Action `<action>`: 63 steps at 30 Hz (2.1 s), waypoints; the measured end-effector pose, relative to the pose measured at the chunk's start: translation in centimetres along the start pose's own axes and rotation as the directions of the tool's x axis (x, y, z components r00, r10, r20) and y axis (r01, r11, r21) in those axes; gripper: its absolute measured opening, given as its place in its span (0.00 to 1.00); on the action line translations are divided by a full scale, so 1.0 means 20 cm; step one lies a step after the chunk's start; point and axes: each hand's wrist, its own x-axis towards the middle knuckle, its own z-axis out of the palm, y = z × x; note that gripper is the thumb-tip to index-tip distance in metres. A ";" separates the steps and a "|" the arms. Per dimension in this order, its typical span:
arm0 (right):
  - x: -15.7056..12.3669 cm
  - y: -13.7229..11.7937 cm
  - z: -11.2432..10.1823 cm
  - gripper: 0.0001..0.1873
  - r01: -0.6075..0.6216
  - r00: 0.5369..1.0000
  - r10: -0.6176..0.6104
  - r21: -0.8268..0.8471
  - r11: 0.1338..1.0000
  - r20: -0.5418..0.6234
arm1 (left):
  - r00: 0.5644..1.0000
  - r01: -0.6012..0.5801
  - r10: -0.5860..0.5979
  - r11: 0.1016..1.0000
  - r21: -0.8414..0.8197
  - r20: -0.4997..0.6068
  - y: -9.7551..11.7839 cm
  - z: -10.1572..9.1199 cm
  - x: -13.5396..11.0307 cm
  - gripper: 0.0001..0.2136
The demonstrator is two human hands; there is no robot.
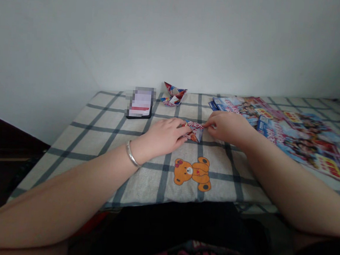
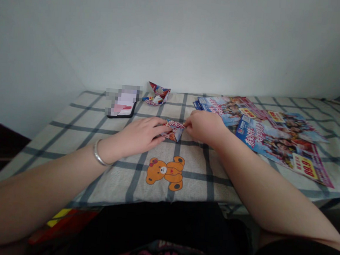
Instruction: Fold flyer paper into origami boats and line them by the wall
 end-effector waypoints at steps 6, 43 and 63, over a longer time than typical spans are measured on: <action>0.02 0.08 0.01 0.16 -0.067 0.997 0.065 0.047 0.997 0.041 | 1.000 -0.005 0.005 1.000 0.009 -0.003 -0.01 0.01 -0.01 0.17; 0.02 -0.04 0.10 0.17 0.200 0.970 -0.185 0.087 0.976 -0.156 | 0.998 -0.036 0.021 0.972 0.231 0.064 0.06 -0.08 -0.05 0.19; 0.02 -0.04 0.11 0.31 0.078 0.989 -0.072 0.041 0.996 -0.129 | 0.994 0.089 -0.087 0.996 0.027 -0.059 -0.02 -0.01 -0.01 0.11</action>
